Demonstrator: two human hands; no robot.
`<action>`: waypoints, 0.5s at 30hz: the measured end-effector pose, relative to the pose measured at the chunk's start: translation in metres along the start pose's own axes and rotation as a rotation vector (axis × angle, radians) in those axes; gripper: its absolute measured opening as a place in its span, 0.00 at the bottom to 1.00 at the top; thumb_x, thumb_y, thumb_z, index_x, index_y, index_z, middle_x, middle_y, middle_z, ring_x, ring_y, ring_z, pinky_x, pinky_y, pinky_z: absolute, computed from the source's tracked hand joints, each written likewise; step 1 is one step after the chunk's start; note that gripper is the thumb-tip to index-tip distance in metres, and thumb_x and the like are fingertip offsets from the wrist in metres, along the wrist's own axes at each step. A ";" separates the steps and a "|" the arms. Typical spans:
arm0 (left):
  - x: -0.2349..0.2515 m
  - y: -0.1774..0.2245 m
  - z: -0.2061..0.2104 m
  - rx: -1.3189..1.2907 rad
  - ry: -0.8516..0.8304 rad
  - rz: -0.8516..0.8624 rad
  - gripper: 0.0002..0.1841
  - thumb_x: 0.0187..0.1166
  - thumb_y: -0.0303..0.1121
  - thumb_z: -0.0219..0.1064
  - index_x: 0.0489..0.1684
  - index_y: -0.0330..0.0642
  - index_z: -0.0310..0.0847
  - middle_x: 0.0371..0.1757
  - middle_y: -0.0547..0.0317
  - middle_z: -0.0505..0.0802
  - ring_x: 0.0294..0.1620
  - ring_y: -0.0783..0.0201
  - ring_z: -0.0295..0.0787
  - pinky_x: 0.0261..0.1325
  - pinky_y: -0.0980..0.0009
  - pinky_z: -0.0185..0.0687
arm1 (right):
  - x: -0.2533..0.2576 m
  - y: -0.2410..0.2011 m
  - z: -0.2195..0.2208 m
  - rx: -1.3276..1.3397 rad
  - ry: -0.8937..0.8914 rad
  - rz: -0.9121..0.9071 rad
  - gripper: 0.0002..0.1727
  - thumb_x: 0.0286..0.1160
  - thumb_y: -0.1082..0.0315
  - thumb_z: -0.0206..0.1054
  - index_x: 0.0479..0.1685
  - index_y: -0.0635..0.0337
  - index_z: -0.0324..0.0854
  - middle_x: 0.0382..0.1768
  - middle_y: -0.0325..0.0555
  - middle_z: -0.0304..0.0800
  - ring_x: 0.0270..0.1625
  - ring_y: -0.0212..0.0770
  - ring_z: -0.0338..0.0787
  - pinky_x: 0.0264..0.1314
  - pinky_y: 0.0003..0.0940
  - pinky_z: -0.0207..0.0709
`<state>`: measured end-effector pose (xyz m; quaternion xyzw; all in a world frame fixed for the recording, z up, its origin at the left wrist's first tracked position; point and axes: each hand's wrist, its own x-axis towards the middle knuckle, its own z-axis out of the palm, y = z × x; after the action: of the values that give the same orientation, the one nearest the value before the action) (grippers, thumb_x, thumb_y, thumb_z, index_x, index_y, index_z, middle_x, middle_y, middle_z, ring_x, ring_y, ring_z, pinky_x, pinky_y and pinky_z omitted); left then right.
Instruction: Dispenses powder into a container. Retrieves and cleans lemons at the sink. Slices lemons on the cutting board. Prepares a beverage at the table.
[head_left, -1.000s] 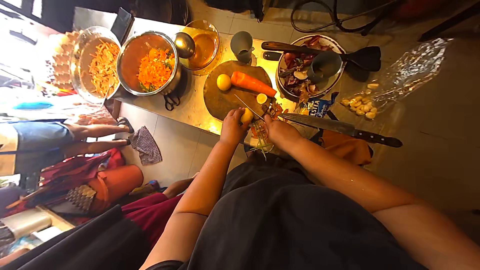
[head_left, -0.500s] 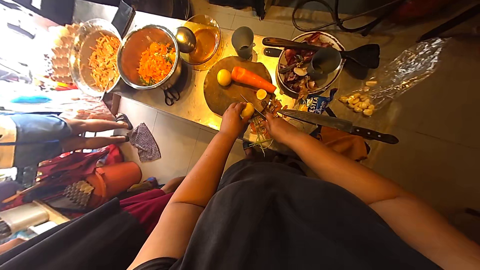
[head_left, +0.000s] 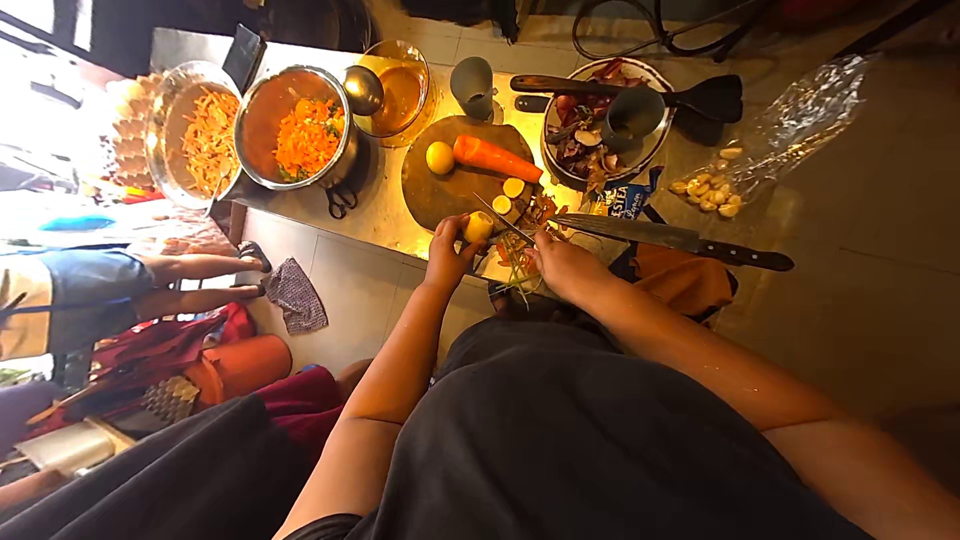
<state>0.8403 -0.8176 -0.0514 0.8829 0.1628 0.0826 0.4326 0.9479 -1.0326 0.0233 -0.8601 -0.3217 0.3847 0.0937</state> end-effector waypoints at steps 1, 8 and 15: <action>0.002 0.006 0.001 0.052 -0.006 -0.012 0.28 0.70 0.31 0.80 0.68 0.27 0.78 0.69 0.36 0.85 0.67 0.49 0.87 0.72 0.57 0.82 | -0.001 -0.007 -0.002 -0.032 0.031 0.011 0.25 0.98 0.52 0.43 0.70 0.64 0.70 0.43 0.64 0.90 0.52 0.67 0.94 0.49 0.62 0.86; 0.011 0.044 -0.011 0.291 -0.110 -0.172 0.27 0.72 0.37 0.78 0.66 0.30 0.78 0.63 0.36 0.87 0.65 0.43 0.86 0.72 0.49 0.80 | 0.002 -0.026 0.003 -0.154 0.120 0.011 0.24 0.98 0.52 0.43 0.67 0.63 0.73 0.40 0.62 0.91 0.48 0.65 0.95 0.42 0.60 0.87; 0.002 0.036 -0.007 0.274 -0.085 -0.169 0.24 0.74 0.36 0.78 0.65 0.31 0.82 0.69 0.37 0.85 0.65 0.46 0.87 0.70 0.53 0.82 | 0.007 -0.032 0.010 -0.191 0.064 0.011 0.24 0.98 0.52 0.41 0.67 0.62 0.72 0.42 0.62 0.90 0.50 0.65 0.95 0.44 0.59 0.87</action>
<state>0.8481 -0.8316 -0.0188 0.9196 0.2277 -0.0147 0.3199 0.9290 -1.0049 0.0257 -0.8787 -0.3490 0.3251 0.0194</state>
